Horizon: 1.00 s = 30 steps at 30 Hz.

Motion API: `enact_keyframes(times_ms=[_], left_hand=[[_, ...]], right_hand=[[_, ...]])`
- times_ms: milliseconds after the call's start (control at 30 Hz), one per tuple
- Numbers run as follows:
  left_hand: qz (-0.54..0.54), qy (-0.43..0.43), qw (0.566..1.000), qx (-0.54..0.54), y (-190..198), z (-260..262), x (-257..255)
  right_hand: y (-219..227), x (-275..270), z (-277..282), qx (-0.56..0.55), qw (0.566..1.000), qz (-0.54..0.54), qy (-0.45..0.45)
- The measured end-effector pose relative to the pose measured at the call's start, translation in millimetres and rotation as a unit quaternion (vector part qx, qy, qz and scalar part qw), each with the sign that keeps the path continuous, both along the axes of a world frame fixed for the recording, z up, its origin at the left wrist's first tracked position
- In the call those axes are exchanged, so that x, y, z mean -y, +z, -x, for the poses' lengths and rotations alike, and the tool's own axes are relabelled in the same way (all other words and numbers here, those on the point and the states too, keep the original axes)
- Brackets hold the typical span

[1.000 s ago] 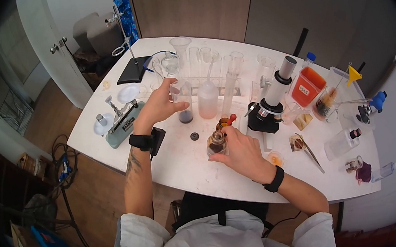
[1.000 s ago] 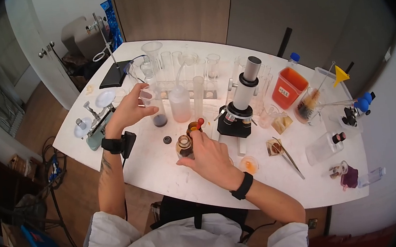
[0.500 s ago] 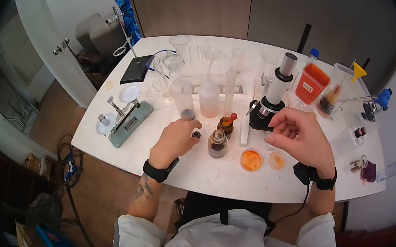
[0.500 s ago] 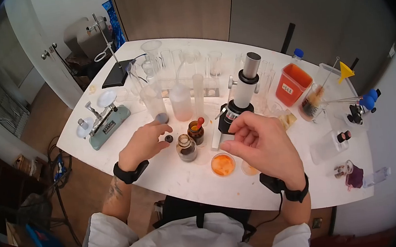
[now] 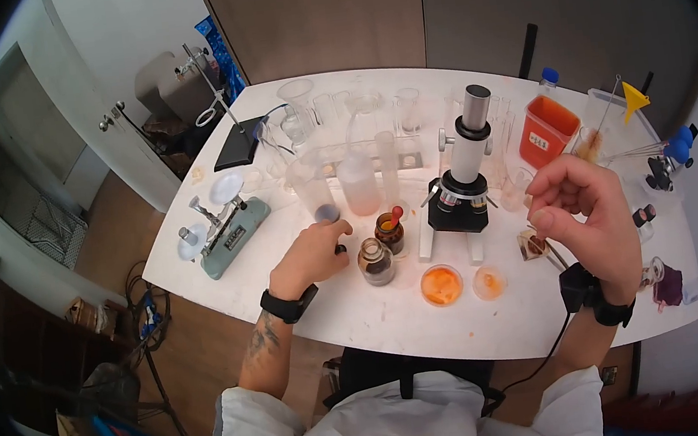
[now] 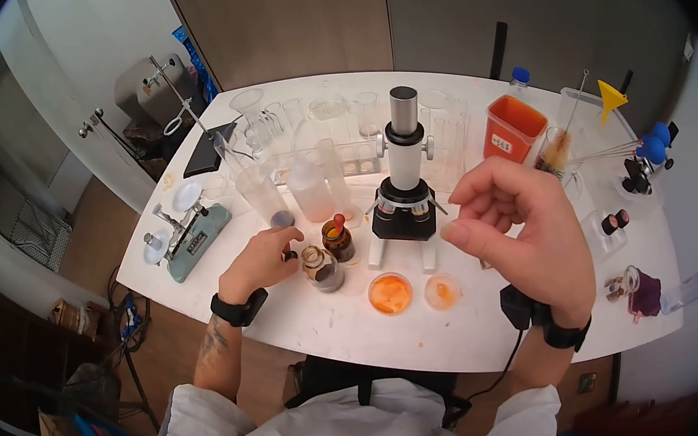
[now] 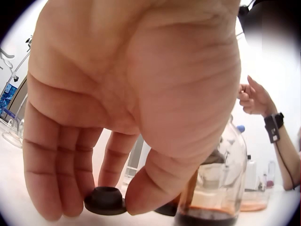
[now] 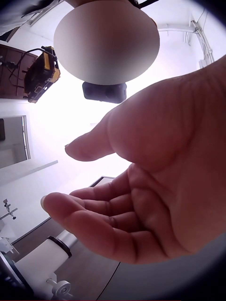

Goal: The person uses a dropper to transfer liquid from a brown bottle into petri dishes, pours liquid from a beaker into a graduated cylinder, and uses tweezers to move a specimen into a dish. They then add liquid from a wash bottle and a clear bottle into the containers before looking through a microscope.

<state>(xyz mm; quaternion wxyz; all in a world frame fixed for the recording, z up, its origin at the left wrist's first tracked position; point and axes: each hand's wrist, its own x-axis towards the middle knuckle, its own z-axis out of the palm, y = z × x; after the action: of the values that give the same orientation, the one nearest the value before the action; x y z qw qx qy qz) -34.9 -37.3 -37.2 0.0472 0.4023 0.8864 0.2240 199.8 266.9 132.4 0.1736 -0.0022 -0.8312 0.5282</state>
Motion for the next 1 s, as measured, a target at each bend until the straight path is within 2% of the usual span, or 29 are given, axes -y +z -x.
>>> enact_keyframes(times_ms=[133,267,367,500,633,833,1000], left_hand=[[-0.076,-0.008,0.993,0.086,35,-7,8],[-0.225,0.017,0.951,0.211,58,-21,4],[-0.276,-0.034,0.947,0.162,63,-34,-6],[-0.255,-0.056,0.959,0.112,62,-48,-10],[-0.232,-0.072,0.970,0.007,55,-53,-10],[-0.242,-0.059,0.968,0.002,50,-59,-8],[-0.257,-0.058,0.963,-0.064,36,-62,-5]], right_hand=[[0,-3,-1,0.005,1.000,-0.004,0.012],[-1,-8,9,0.044,0.998,-0.041,0.011],[-4,-11,13,0.048,0.998,-0.031,0.003],[-4,-14,11,0.047,0.999,-0.020,-0.004],[-5,-15,10,0.042,0.999,-0.012,-0.006],[-5,-16,10,0.035,0.999,-0.018,-0.004],[-4,-16,9,0.040,0.999,-0.015,-0.005]])
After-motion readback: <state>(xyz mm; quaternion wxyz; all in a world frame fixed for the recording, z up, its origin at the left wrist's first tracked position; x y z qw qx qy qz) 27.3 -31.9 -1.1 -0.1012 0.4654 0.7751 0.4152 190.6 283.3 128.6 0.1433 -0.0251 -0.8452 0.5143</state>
